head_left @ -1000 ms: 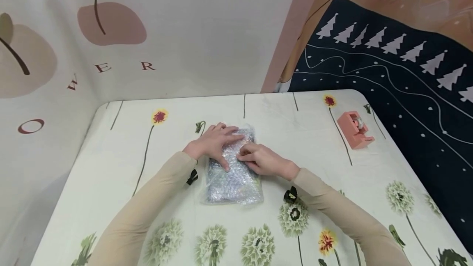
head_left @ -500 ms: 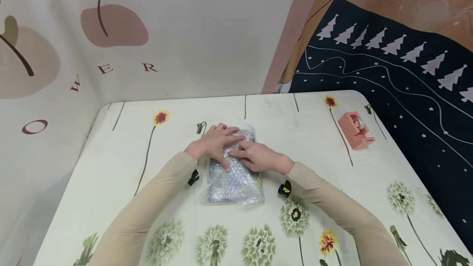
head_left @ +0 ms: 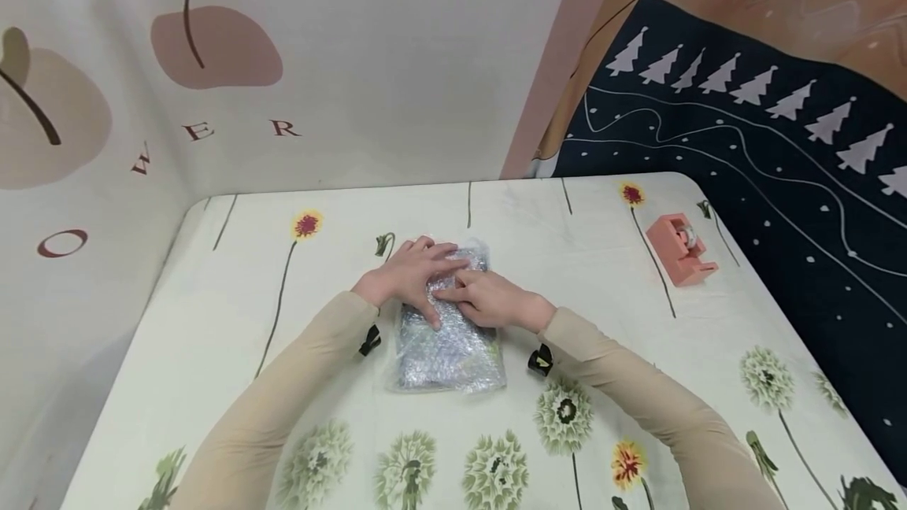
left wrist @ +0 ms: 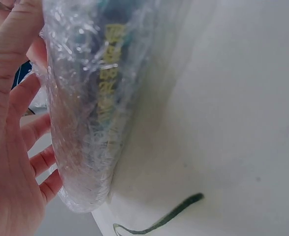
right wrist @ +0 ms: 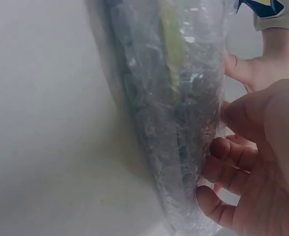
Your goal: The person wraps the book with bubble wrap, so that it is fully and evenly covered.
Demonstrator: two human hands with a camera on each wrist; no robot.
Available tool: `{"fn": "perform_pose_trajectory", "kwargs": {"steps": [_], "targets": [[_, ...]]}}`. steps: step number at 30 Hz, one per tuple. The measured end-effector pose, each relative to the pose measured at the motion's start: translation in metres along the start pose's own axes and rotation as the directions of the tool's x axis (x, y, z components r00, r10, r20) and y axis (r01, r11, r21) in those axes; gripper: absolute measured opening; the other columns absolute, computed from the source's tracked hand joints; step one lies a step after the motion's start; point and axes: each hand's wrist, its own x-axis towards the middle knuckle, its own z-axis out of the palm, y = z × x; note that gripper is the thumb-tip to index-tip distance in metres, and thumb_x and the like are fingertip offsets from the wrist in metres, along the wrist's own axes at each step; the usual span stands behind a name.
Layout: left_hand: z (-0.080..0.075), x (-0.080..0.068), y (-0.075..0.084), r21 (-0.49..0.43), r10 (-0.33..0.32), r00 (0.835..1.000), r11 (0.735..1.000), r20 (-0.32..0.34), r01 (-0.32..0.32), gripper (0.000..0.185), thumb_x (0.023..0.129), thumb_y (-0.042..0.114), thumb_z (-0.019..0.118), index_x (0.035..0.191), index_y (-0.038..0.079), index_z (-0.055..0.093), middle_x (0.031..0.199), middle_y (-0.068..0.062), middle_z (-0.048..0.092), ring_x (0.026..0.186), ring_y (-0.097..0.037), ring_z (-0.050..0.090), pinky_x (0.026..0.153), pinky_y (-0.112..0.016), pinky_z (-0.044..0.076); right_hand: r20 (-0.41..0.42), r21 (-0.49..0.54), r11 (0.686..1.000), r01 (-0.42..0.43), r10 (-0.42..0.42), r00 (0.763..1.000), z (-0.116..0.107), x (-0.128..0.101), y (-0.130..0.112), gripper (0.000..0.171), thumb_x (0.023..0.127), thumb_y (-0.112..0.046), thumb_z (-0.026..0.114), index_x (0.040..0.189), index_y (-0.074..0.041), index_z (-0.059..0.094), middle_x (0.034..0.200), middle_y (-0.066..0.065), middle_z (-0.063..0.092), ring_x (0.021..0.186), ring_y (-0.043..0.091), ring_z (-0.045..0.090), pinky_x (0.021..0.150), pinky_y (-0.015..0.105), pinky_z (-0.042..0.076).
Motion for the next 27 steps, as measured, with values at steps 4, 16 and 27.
{"fn": "perform_pose_trajectory", "kwargs": {"steps": [4,16,27], "targets": [[0.001,-0.001,0.0,-0.001,0.007,1.0,1.0,-0.012,-0.007,0.117,0.047,0.073,0.076,0.146,0.028,0.034,0.153,-0.006,0.025,0.128,-0.03,0.027,0.097,-0.045,0.028,-0.018,0.14,0.99,-0.004,0.006,1.0,-0.001,-0.007,0.004,0.038,0.094,-0.013,0.055,0.131,-0.007,0.055,0.092,0.005,0.054,0.071,0.013,0.046,0.067,0.028,0.043],[0.001,-0.002,-0.001,0.014,-0.004,1.0,1.0,-0.014,0.004,0.118,0.046,0.073,0.075,0.147,0.029,0.033,0.153,-0.006,0.024,0.128,-0.029,0.027,0.097,-0.044,0.028,-0.102,0.173,0.984,0.036,-0.018,0.995,0.003,-0.014,0.005,0.03,0.088,-0.007,0.062,0.118,0.0,0.063,0.093,0.006,0.056,0.078,0.013,0.05,0.072,0.024,0.045],[0.004,-0.003,0.001,0.003,0.027,0.999,1.0,-0.03,-0.027,0.117,0.047,0.074,0.075,0.146,0.026,0.034,0.152,-0.008,0.026,0.127,-0.031,0.028,0.097,-0.046,0.029,-0.077,0.11,0.994,0.023,-0.014,0.997,0.004,-0.006,0.001,0.036,0.09,-0.015,0.06,0.126,-0.006,0.06,0.093,0.006,0.058,0.075,0.013,0.049,0.069,0.027,0.045]]}}
